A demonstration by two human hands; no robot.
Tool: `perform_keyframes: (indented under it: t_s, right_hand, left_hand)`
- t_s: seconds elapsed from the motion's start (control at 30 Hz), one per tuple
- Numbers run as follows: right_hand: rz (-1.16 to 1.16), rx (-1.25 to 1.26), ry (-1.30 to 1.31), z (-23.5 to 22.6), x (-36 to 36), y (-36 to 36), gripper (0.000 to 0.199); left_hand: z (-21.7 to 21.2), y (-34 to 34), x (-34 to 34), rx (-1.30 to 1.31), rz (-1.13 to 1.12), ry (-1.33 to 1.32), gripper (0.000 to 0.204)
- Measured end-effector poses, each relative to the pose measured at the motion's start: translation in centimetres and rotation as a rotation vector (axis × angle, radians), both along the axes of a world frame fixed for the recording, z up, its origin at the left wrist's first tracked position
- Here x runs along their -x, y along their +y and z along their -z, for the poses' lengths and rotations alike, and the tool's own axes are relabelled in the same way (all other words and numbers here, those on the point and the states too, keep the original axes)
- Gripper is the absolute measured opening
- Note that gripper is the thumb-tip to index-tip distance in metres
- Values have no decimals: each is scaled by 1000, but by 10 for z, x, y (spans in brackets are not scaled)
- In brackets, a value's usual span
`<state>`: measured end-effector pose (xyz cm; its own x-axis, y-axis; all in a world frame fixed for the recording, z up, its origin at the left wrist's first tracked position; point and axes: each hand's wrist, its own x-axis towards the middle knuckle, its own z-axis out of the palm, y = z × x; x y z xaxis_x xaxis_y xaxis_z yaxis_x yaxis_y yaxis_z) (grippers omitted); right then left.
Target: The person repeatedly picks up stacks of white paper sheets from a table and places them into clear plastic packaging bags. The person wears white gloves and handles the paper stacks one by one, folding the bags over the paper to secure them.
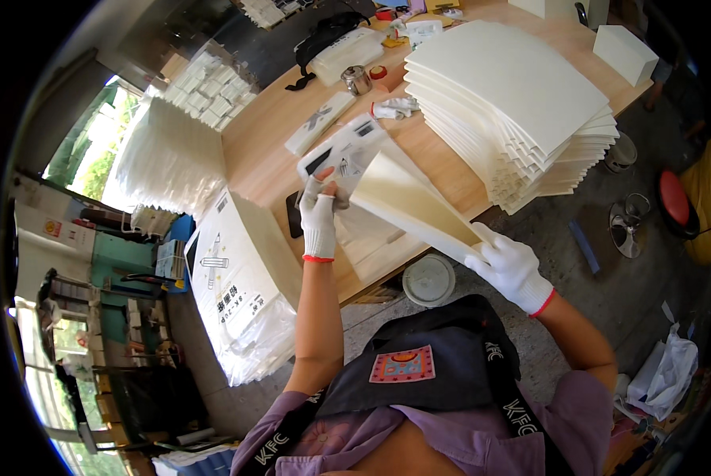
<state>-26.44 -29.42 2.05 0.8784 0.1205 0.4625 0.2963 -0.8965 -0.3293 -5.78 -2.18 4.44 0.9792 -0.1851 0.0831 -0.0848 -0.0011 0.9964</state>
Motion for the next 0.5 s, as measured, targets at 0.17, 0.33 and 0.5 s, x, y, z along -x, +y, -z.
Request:
perform_keyframes:
  t_s: [0.17, 0.33, 0.5]
  right_hand:
    - [-46, 302, 298, 7, -21, 3, 22]
    - [-132, -199, 722, 1, -65, 4, 21]
    - [-183, -1483, 766, 46, -100, 29, 24]
  left_hand:
    - [-27, -21, 41, -191, 199, -111, 31]
    - [16, -15, 125, -560, 264, -506, 31]
    - [54, -10, 136, -354, 420, -879, 40]
